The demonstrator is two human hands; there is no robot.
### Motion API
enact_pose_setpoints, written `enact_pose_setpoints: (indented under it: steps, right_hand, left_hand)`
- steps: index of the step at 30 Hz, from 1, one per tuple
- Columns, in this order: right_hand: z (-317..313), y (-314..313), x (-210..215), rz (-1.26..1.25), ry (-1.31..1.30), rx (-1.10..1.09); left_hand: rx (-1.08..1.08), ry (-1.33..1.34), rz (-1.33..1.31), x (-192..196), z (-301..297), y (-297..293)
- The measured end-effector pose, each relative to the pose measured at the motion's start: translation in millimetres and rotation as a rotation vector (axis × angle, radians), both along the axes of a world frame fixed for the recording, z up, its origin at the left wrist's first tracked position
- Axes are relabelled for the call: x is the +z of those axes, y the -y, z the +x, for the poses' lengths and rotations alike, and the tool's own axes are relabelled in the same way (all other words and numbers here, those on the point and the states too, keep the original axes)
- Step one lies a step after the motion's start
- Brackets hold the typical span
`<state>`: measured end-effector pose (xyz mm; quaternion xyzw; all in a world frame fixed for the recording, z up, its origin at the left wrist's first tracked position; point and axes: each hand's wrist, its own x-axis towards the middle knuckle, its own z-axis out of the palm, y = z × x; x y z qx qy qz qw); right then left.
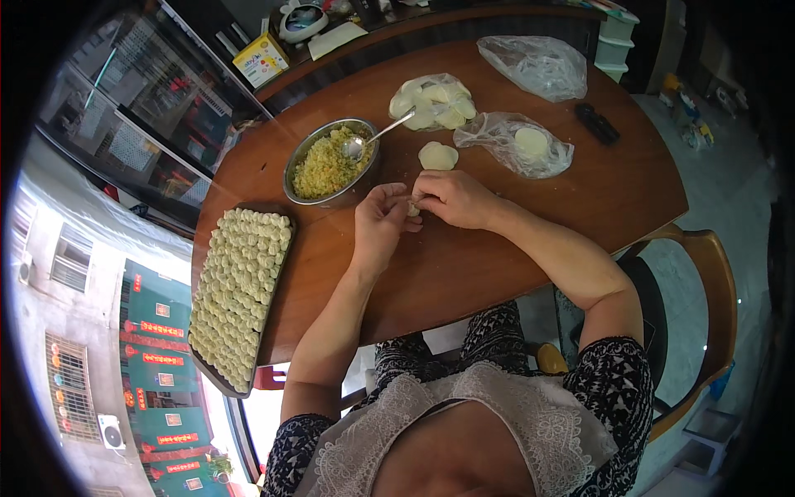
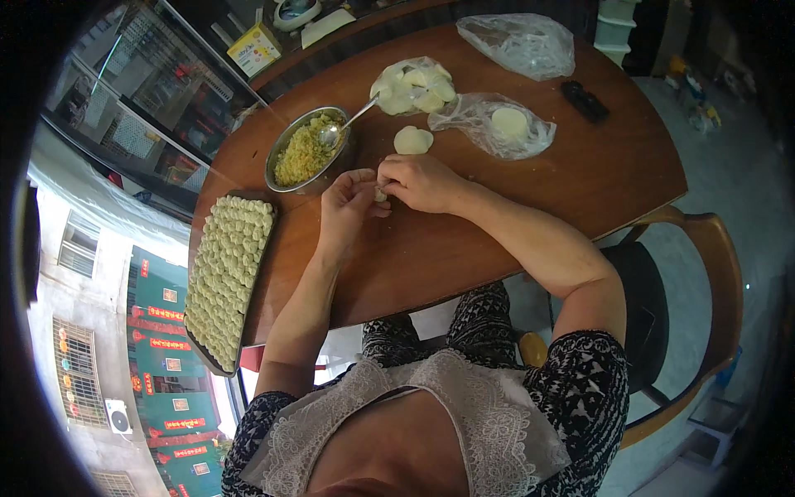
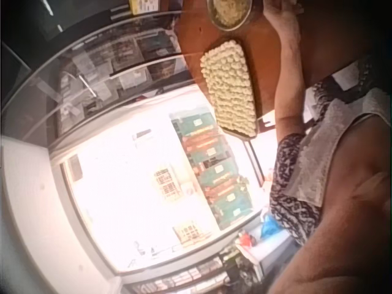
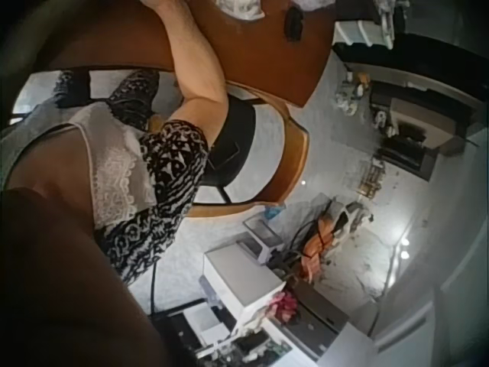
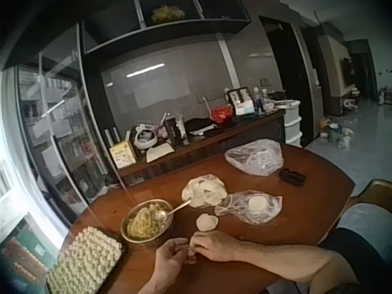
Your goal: The person is wrapping dumplings by placing filling on dough circles and pinching the edges closed.
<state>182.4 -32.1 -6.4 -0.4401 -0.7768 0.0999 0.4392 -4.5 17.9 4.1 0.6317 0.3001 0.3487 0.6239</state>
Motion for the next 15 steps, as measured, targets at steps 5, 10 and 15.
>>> enact_pose_setpoints:
  steps: [5, 10, 15]
  right_hand:
    - [-1, 1, 2, -0.012, -0.048, -0.042]
    - [-1, 1, 3, -0.001, -0.023, -0.019]
    - [0, 1, 3, 0.036, 0.019, 0.002]
  left_hand:
    - [-0.051, 0.181, -0.224, 3, -2, -1]
    - [-0.077, 0.205, -0.226, -1, -3, -4]
    - [-0.024, 0.131, -0.167, 2, -1, -1]
